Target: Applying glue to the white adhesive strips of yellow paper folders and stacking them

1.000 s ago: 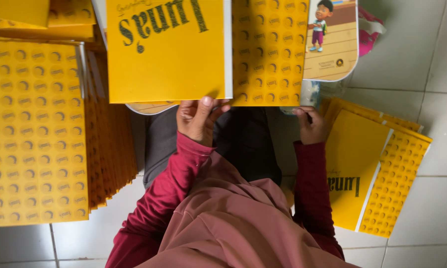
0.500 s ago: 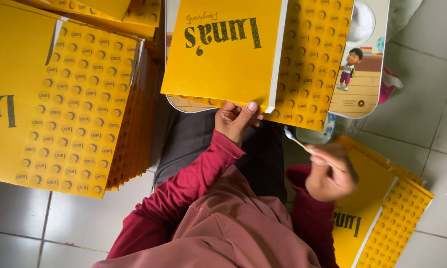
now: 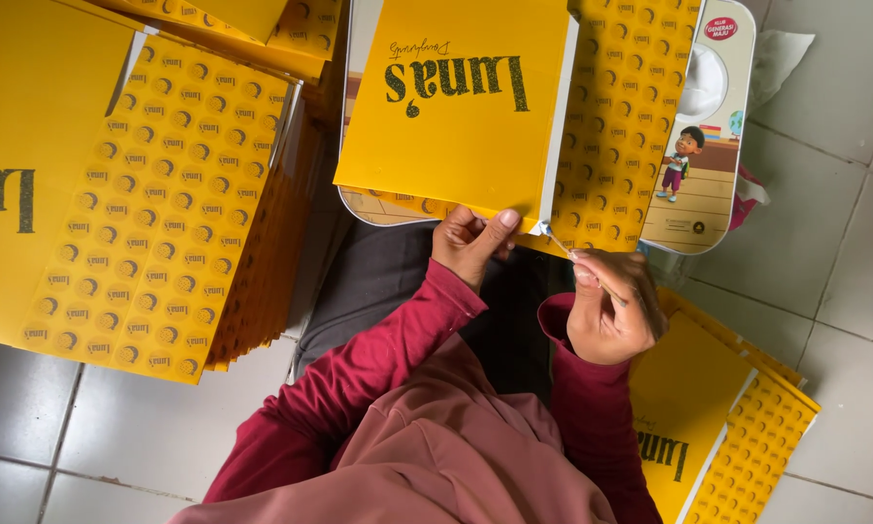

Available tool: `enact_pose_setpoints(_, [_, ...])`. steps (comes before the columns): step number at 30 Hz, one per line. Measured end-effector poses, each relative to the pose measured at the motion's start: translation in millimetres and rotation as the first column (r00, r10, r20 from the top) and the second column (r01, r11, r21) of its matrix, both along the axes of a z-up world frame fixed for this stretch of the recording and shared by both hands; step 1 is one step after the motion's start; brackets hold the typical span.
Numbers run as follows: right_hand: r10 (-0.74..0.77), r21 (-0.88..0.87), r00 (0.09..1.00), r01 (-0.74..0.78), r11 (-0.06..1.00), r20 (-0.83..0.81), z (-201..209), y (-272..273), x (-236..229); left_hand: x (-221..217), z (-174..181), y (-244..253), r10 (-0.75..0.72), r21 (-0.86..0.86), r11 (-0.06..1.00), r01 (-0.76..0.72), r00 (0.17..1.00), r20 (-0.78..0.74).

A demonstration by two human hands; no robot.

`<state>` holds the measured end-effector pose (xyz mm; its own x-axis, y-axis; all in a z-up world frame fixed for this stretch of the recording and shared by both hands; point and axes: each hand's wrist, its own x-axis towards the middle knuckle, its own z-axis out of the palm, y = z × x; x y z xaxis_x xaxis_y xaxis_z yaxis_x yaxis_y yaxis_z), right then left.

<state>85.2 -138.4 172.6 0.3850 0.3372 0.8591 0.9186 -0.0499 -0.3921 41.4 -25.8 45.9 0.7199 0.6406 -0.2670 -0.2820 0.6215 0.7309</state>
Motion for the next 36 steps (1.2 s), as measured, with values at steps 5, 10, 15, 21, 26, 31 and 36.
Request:
enact_pose_setpoints(5, [-0.001, -0.046, 1.0, 0.0, 0.999, -0.018, -1.7, 2.3, -6.3, 0.2, 4.5, 1.6, 0.002, -0.004, 1.0, -0.002, 1.0, 0.008])
enact_pose_setpoints(10, [-0.017, -0.08, 0.999, 0.015, 0.997, -0.027, -1.1, 1.5, -8.2, 0.0, 9.1, 2.7, -0.008, -0.007, 1.0, 0.008, 1.0, 0.002])
enact_pose_setpoints(15, [0.013, -0.034, 1.0, -0.013, 0.999, 0.0, 4.7, -1.1, -1.4, -0.5, 0.7, 0.6, -0.014, -0.011, 1.0, 0.013, 1.0, -0.006])
enact_pose_setpoints(21, [-0.024, -0.027, 0.998, 0.025, 0.999, 0.052, 10.2, -18.1, 4.0, -1.6, -1.4, 0.1, -0.024, -0.021, 1.0, 0.024, 0.999, -0.022])
enact_pose_setpoints(26, [-0.003, -0.027, 0.999, 0.002, 1.0, -0.034, 4.9, -7.1, -4.3, -0.7, -7.2, -2.9, -0.036, -0.014, 0.999, 0.035, 0.999, -0.023])
enact_pose_setpoints(31, [-0.017, -0.124, 0.998, 0.009, 0.992, -0.056, 6.6, -10.1, -9.7, -3.1, 3.3, -0.3, -0.049, -0.006, 0.999, 0.049, 0.998, -0.037])
enact_pose_setpoints(36, [-0.383, -0.013, 0.871, 0.399, 0.917, -0.309, -31.9, -101.7, -20.7, -1.7, 1.8, -0.6, -0.008, -0.021, 1.0, 0.008, 1.0, 0.009])
